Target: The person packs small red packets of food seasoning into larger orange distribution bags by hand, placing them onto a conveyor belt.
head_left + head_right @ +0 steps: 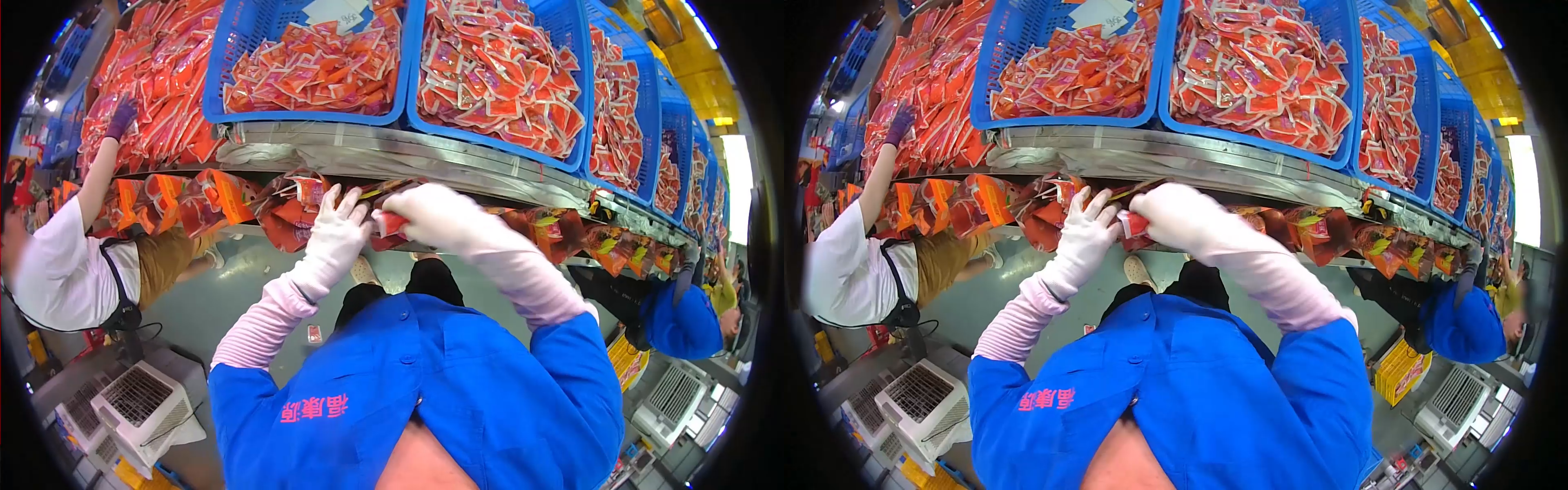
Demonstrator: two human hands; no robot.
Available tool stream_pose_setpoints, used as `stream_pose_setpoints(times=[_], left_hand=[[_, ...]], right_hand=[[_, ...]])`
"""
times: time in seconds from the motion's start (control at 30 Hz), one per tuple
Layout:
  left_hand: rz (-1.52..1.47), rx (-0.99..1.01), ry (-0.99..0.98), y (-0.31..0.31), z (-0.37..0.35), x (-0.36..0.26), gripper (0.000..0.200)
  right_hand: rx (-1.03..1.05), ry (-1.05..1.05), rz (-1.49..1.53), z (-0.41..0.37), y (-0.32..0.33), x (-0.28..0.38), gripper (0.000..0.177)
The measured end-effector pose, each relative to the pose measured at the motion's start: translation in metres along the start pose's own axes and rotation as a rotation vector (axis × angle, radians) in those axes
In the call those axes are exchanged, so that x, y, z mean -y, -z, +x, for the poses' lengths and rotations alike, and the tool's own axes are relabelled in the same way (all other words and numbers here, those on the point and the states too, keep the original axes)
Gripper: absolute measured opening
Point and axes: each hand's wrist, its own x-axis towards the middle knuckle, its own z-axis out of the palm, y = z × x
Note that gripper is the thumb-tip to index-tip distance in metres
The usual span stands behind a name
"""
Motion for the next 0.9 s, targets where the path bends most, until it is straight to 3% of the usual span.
stream_pose_setpoints(times=[0.03, 0.07, 0.1, 0.13, 0.17, 0.2, 0.3, 0.37, 0.4, 0.53, 0.6, 0.67, 0.7, 0.73, 0.77, 0.8, 0.87, 0.9], left_hand=[[-0.047, -0.080, 0.003, 0.002, 0.003, -0.001, 0.020], [-0.094, -0.158, 0.008, 0.004, 0.004, -0.001, 0.016], [-0.113, -0.188, 0.014, -0.002, 0.000, -0.004, 0.016], [-0.106, -0.174, -0.003, 0.001, -0.003, -0.006, 0.016], [-0.114, -0.155, 0.014, -0.002, -0.007, -0.006, 0.017], [-0.123, -0.136, 0.023, -0.005, -0.010, -0.005, 0.017], [-0.107, -0.145, 0.105, 0.008, -0.014, 0.006, 0.016], [-0.090, -0.147, 0.176, 0.020, -0.013, 0.018, 0.014], [-0.106, -0.154, 0.184, 0.021, -0.011, 0.021, 0.014], [-0.108, -0.020, 0.131, 0.025, 0.003, 0.029, 0.016], [-0.190, 0.097, 0.173, 0.033, 0.005, 0.045, 0.018], [-0.432, -0.007, 0.254, 0.063, 0.039, 0.068, 0.017], [-0.359, -0.151, 0.261, 0.073, 0.064, 0.078, 0.016], [-0.235, -0.175, 0.300, 0.072, 0.086, 0.092, 0.016], [-0.139, -0.274, 0.301, 0.057, 0.112, 0.111, 0.026], [-0.078, -0.286, 0.362, 0.036, 0.137, 0.127, 0.029], [0.060, 0.171, 0.653, -0.002, 0.187, 0.156, 0.040], [0.091, 0.440, 0.726, -0.022, 0.204, 0.168, 0.034]], right_hand=[[0.188, -0.216, -0.118, 0.028, -0.025, 0.002, 0.025], [0.064, -0.432, -0.029, 0.069, -0.103, -0.033, 0.019], [0.197, -0.194, -0.212, 0.093, -0.106, -0.039, 0.019], [0.198, -0.426, 0.108, 0.133, -0.125, -0.059, 0.028], [-0.042, -0.324, -0.130, 0.172, -0.178, -0.085, 0.025], [-0.049, -0.329, -0.138, 0.178, -0.171, -0.081, 0.025], [0.343, -0.296, -0.053, 0.163, -0.101, -0.030, 0.017], [0.282, -0.058, -0.257, 0.109, -0.036, 0.014, 0.015], [0.072, -0.094, -0.287, 0.101, -0.047, 0.017, 0.015], [0.326, -0.068, -0.047, 0.167, -0.106, -0.026, 0.018], [0.356, 0.060, -0.015, 0.155, -0.061, -0.023, 0.019], [0.196, 0.141, 0.053, 0.090, 0.058, -0.025, 0.020], [0.038, 0.038, 0.039, 0.061, 0.114, -0.037, 0.027], [-0.343, 0.024, 0.008, 0.069, 0.116, -0.091, 0.027], [-0.400, -0.190, -0.079, 0.083, 0.141, -0.130, 0.030], [-0.481, -0.198, -0.172, 0.103, 0.152, -0.183, 0.037], [-0.482, -0.365, -0.337, 0.152, 0.126, -0.256, 0.038], [-0.474, -0.411, -0.359, 0.162, 0.110, -0.258, 0.036]])
